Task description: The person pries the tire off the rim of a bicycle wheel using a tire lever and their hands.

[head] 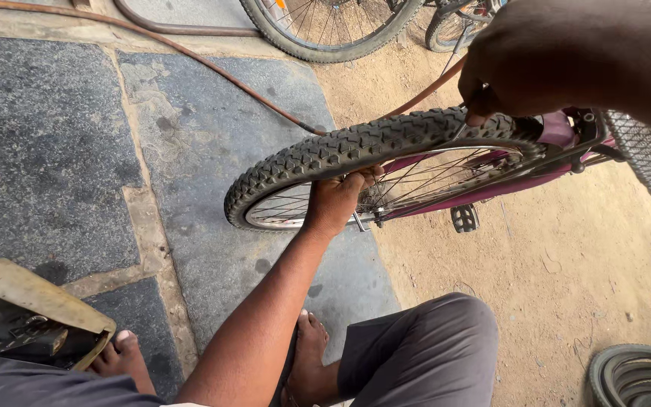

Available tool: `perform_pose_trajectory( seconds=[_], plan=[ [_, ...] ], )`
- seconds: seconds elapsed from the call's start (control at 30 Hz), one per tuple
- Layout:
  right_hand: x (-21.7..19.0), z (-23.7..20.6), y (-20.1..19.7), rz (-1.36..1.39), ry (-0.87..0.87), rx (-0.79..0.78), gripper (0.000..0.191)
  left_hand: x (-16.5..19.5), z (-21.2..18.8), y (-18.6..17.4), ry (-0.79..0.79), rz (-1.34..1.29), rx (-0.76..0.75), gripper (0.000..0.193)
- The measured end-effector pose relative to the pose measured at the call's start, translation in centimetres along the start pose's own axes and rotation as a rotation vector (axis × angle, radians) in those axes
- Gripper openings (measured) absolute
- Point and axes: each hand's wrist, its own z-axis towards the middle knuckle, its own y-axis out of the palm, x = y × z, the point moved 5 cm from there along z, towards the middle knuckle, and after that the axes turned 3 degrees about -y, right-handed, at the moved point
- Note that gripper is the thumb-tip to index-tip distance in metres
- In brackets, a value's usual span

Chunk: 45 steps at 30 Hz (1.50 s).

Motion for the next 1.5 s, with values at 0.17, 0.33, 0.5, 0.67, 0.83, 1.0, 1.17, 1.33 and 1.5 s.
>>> perform_pose_trajectory(
  seconds=[0.17, 0.33, 0.5, 0.67, 0.83, 1.0, 1.17, 1.33, 1.5],
  plan=[
    [0.0, -0.9, -0.3, 0.257, 0.237, -0.121, 0.025, 0.2, 0.1, 0.0, 0.027, 0.002, -0.013, 0.031],
    [-0.7, -0.7, -0.4, 0.174, 0.204, -0.175, 0.024, 0.9, 0.0, 0.2, 0.009, 0.063, -0.002, 0.029],
    [-0.3, 3.6, 0.1, 0.21, -0.019, -0.076, 0.029, 0.7, -0.2, 0.1, -0.093, 0.029, 0.022, 0.034],
    [-0.3, 5.8, 0.1, 0.188, -0.081, -0.124, 0.029, 0.4, 0.0, 0.1, -0.067, 0.032, 0.015, 0.029],
    [-0.2, 3.1, 0.5, 0.067, 0.048, -0.081, 0.02, 0.1, -0.1, 0.9, -0.103, 0.02, 0.026, 0.027],
    [-1.3, -0.6, 3.1, -0.151, 0.229, -0.005, 0.032, 1.2, -0.5, 1.3, -0.015, 0.148, 0.036, 0.024],
    [-4.2, -4.7, 3.1, -0.03, 0.296, 0.304, 0.04, 2.0, -1.2, 1.5, -0.033, 0.221, 0.067, 0.02],
    [-5.0, -6.0, 4.0, 0.067, 0.319, 0.51, 0.036, 2.7, -1.0, 1.8, 0.052, 0.233, 0.072, 0.021],
    [-3.4, -3.9, 6.6, -0.025, 0.281, 0.177, 0.033, 1.5, -1.1, 1.5, -0.099, 0.115, 0.111, 0.022]
  ],
)
